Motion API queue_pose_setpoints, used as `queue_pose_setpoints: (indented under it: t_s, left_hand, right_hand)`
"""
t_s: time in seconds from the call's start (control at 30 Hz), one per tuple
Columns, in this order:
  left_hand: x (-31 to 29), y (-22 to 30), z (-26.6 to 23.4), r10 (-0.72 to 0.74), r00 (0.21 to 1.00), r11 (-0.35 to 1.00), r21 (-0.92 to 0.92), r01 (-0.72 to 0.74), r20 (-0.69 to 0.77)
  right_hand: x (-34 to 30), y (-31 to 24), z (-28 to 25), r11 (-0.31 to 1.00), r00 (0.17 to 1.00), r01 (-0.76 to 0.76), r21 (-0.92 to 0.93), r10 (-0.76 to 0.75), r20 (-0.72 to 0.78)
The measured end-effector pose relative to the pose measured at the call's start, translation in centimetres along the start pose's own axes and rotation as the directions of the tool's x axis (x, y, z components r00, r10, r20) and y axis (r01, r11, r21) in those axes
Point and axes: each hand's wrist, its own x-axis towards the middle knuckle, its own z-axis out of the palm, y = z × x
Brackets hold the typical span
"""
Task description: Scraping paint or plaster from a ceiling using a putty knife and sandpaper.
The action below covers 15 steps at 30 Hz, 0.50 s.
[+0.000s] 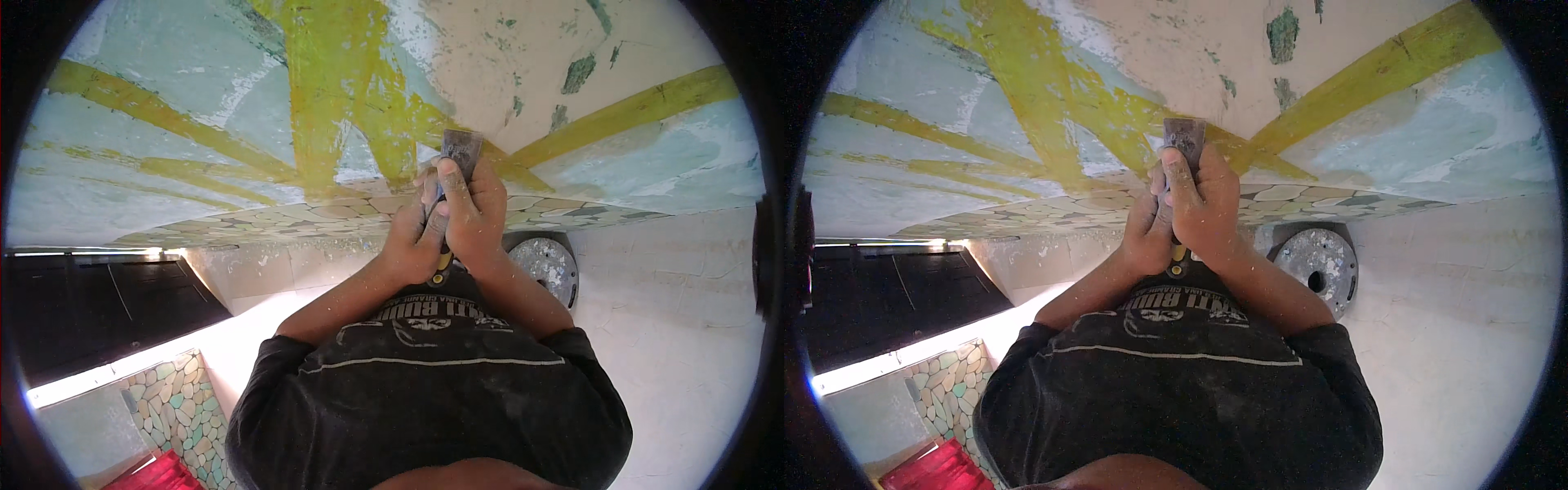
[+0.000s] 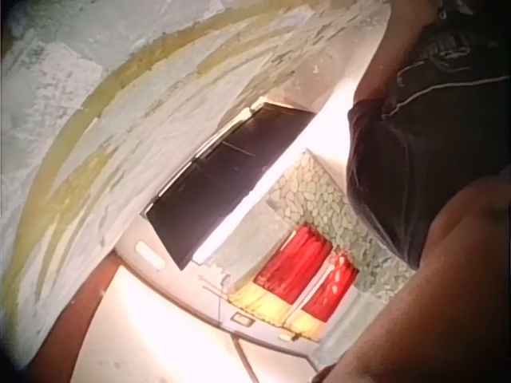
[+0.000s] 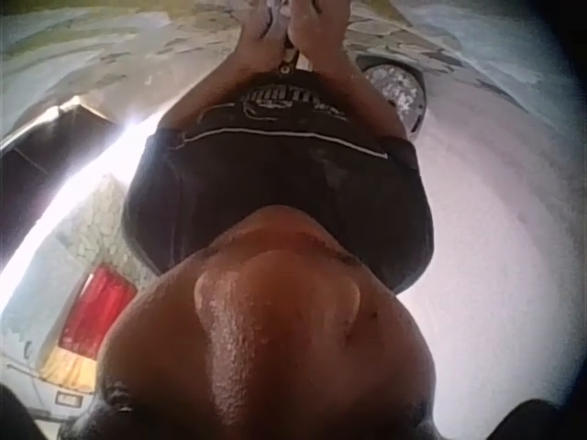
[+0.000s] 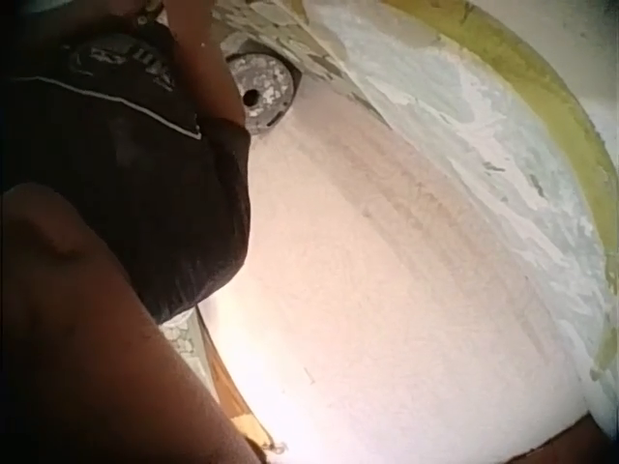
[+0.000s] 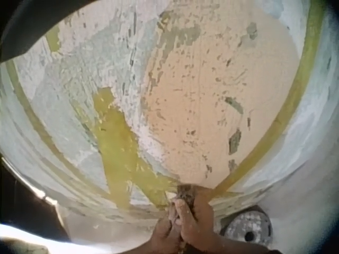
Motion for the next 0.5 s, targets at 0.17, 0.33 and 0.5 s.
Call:
queue_pose_setpoints:
  t_s: [0.17, 0.33, 0.5]
  left_hand:
    - [1.9, 1.9, -1.0, 0.059, 0.992, 0.998, 0.011, -0.061, 0.114]
    - [0.0, -0.5, 0.1, 0.005, 0.997, 1.0, -0.011, -0.004, 0.076]
    - [1.5, 1.8, -0.3, -0.011, 0.993, 0.998, -0.058, 0.018, 0.121]
  right_hand:
    - [1.6, -0.8, 0.0, 0.99, 0.991, 0.133, -0.05, -0.131, 0.035]
    - [0.6, 0.4, -0.5, 0.999, 0.999, 0.05, 0.022, -0.049, -0.013]
    - [1.6, -1.4, -1.3, 0.983, 0.993, 0.095, -0.155, -0.082, 0.088]
